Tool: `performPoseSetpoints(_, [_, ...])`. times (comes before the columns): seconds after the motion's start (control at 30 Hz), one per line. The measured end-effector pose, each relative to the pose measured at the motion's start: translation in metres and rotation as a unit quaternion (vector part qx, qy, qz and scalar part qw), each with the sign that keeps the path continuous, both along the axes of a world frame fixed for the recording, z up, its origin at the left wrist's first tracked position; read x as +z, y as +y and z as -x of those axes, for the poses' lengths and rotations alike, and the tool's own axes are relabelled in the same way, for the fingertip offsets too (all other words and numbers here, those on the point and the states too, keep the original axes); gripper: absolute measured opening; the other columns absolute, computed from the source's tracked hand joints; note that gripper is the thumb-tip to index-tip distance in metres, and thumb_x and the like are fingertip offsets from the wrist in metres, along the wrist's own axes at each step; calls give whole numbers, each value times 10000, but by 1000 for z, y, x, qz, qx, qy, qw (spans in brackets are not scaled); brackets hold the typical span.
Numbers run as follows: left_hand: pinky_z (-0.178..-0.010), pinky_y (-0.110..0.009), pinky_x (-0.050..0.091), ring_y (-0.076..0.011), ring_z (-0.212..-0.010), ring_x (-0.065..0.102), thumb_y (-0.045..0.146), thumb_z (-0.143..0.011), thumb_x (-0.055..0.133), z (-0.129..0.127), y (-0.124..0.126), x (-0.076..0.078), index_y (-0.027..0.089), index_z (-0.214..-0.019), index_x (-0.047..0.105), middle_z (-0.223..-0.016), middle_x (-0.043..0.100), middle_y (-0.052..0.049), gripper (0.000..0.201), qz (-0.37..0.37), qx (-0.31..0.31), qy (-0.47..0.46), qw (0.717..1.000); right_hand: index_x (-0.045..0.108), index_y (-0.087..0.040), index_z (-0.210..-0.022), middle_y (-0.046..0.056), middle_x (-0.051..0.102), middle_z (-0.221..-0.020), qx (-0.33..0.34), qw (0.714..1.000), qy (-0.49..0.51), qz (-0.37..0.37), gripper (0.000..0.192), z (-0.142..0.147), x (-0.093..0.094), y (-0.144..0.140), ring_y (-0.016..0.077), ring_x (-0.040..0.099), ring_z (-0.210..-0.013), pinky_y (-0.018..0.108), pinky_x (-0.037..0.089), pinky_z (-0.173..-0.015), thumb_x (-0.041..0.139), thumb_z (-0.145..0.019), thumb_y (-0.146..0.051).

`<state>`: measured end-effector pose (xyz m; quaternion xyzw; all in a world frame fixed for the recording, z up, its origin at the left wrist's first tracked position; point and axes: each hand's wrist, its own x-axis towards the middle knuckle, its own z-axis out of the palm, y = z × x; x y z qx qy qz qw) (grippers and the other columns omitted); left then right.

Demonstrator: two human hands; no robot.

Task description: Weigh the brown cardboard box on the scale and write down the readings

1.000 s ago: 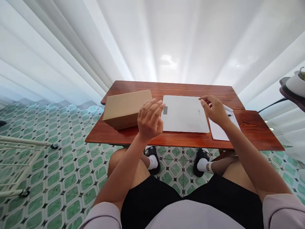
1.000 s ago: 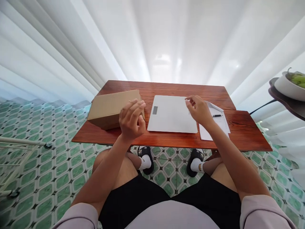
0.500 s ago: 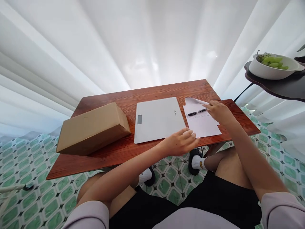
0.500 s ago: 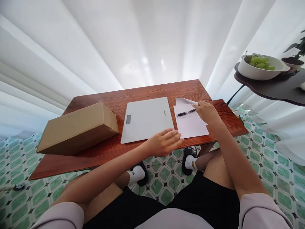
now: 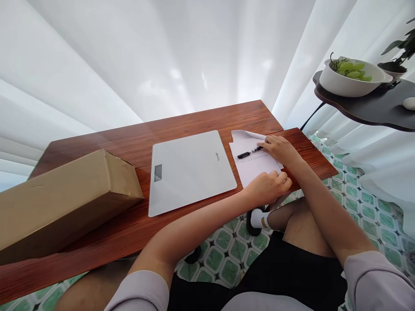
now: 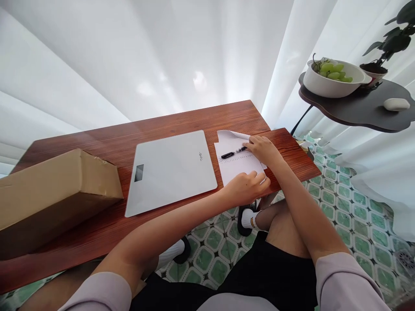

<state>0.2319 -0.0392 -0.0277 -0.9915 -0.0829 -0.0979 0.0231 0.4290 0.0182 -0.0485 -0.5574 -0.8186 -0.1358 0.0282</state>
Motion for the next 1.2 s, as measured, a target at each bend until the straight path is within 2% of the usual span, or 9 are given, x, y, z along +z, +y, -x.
performPoseSetpoints(0.13, [-486, -348, 321, -196, -715, 566, 114, -1020, 332, -2, 5, -7, 153, -1019, 616, -925, 607, -103, 286, 27, 31, -2, 999, 734, -183, -1192, 113, 660, -1066, 9, 1000, 2, 1, 266, -2, 4, 0, 271, 587, -987, 400, 411, -853, 492, -1088, -219])
performPoseSetpoints(0.3, [-486, -341, 296, -203, -763, 576, 118, -1010, 378, 0, 7, -15, 133, -1067, 603, -988, 611, -92, 232, 37, 37, -6, 999, 682, -159, -1125, 129, 676, -1064, -2, 1000, -5, 7, 260, 0, 13, -4, 297, 599, -1009, 429, 407, -868, 430, -1094, -211])
performPoseSetpoints(0.47, [-482, -330, 279, -208, -813, 583, 145, -1003, 416, -1, 7, -19, 141, -1082, 591, -1044, 611, -104, 191, 48, 45, -10, 998, 605, -173, -1098, 140, 677, -986, -76, 988, 124, -52, 247, 0, 20, -14, 323, 621, -958, 454, 436, -857, 401, -1091, -312])
performPoseSetpoints(0.57, [-498, -333, 297, -214, -837, 579, 165, -979, 464, -2, 8, -20, 133, -1127, 581, -1089, 606, -107, 192, 60, 55, -12, 997, 552, -212, -952, 73, 624, -785, -116, 958, 241, -101, 168, -2, 15, -20, 270, 613, -759, 408, 452, -739, 494, -1012, -359])
performPoseSetpoints(0.67, [-534, -343, 329, -219, -847, 568, 166, -961, 465, -3, 10, -21, 131, -1134, 578, -1115, 604, -109, 210, 65, 59, -18, 996, 438, -240, -796, 19, 545, -681, -120, 916, 364, -122, 227, -3, 9, -23, 198, 533, -586, 352, 420, -602, 568, -918, -381])
performPoseSetpoints(0.8, [-582, -359, 368, -239, -868, 552, 181, -957, 438, -3, 11, -21, 135, -1145, 580, -1201, 604, -146, 240, 57, 63, -18, 996, 447, -245, -836, -37, 532, -560, -98, 816, 569, -8, 284, -6, 6, -22, 168, 507, -453, 305, 416, -473, 653, -890, -433])
performPoseSetpoints(0.9, [-620, -366, 391, -263, -919, 557, 198, -944, 435, -3, 11, -20, 132, -1217, 569, -1360, 564, -192, 311, 54, 82, -13, 995, 524, -232, -809, -23, 576, -526, -108, 761, 633, 88, 351, -7, 3, -21, 159, 510, -408, 274, 389, -383, 723, -859, -517])
performPoseSetpoints(1.03, [-711, -393, 428, -306, -995, 562, 242, -943, 436, -3, 12, -20, 132, -1297, 545, -1478, 493, -235, 386, 58, 98, -12, 993, 482, -229, -644, -14, 557, -486, -120, 752, 637, 123, 490, -5, -3, -21, 138, 479, -358, 264, 377, -336, 778, -804, -586])
performPoseSetpoints(1.2, [-833, -444, 427, -338, -1037, 550, 269, -925, 472, -3, 14, -23, 151, -1279, 555, -1423, 529, -244, 382, 58, 108, -20, 992, 469, -237, -656, -26, 558, -480, -120, 773, 614, 109, 415, -1, -9, -21, 143, 483, -361, 269, 386, -345, 747, -839, -484])
